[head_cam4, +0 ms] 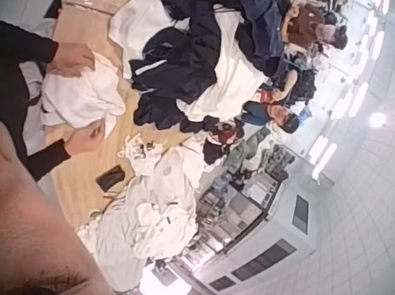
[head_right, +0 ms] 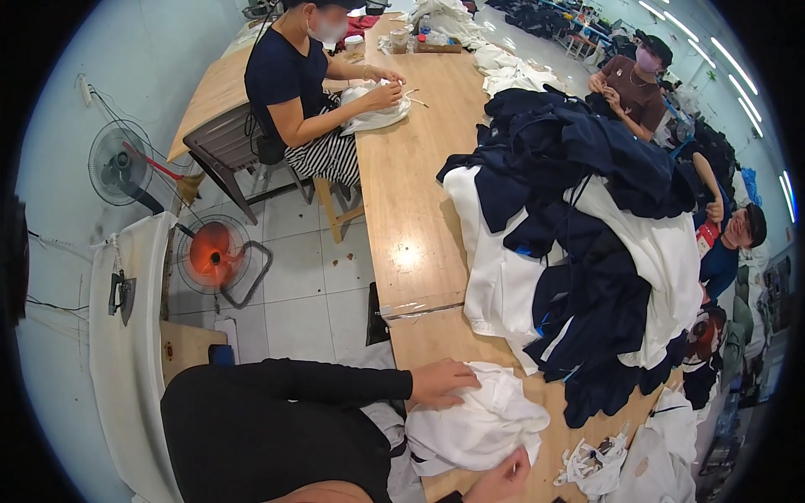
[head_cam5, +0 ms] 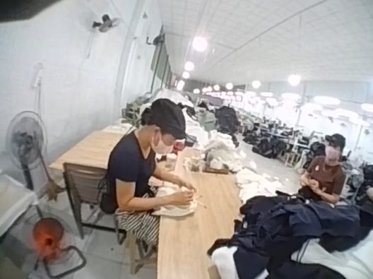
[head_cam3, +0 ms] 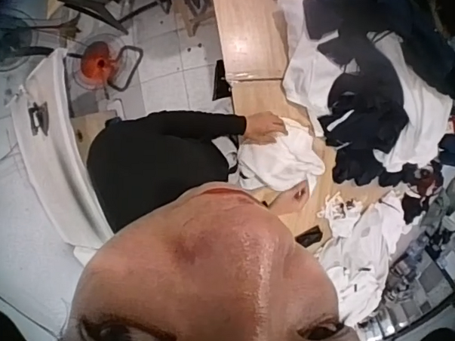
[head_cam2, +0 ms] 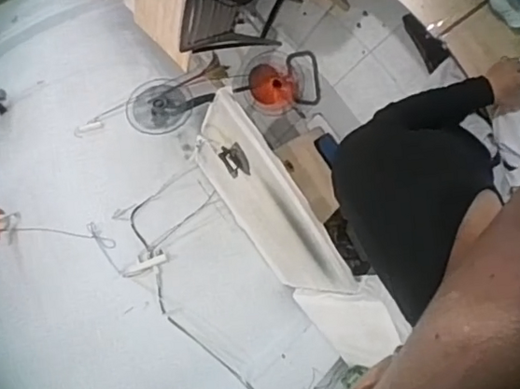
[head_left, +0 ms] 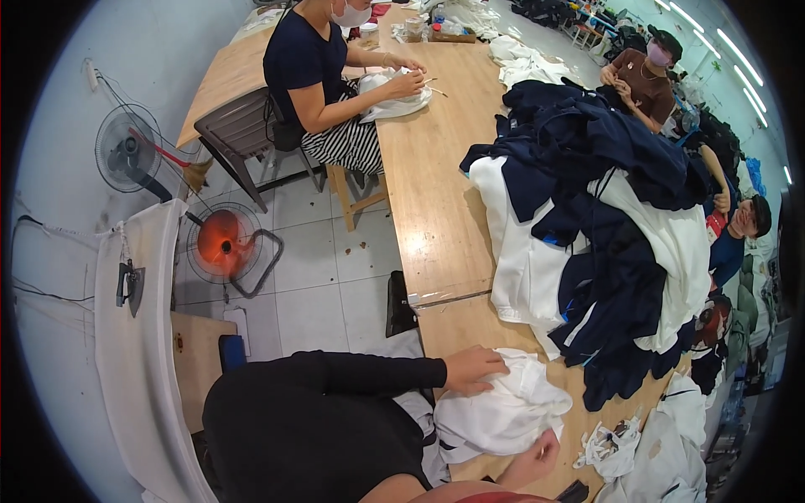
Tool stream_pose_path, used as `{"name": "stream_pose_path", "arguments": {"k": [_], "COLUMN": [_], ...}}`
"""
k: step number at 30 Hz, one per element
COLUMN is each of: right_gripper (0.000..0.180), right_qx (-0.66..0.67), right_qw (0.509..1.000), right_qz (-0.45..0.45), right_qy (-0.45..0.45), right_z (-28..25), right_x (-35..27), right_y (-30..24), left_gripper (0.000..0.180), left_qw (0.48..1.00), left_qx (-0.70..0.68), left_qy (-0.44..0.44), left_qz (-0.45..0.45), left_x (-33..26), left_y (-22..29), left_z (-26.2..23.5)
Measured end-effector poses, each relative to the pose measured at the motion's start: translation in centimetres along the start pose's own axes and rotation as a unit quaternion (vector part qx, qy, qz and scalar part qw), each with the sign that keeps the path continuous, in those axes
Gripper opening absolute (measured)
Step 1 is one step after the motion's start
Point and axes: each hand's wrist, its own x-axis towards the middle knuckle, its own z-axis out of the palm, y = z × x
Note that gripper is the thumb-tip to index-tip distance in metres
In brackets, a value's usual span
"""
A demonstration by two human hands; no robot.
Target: Inspecting white garments for loose threads and trimming them using small blue nippers.
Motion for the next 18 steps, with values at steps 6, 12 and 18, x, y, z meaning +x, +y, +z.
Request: {"name": "stream_pose_path", "arguments": {"k": [6,12,18], "right_gripper": [0.038,0.035,0.025], "right_qx": [-0.066,0.065,0.082], "right_qw": [0.985,0.997,0.984], "right_qz": [-0.154,0.003,0.024], "right_qy": [-0.047,-0.047,-0.159], "right_z": [6.1,6.8,3.6], "right_x": [-2.0,-2.3,-1.1], "right_y": [-3.9,-2.6,-2.3], "left_gripper": [0.035,0.033,0.029], "left_qw": [0.999,0.986,0.970], "left_qx": [-0.016,-0.132,-0.211], "left_qy": [0.035,0.045,-0.040], "left_qz": [0.028,0.088,0.116], "left_x": [2.5,1.4,0.5], "left_y": [2.0,4.4,6.2], "left_z": [0.2,-2.8,-4.1]}}
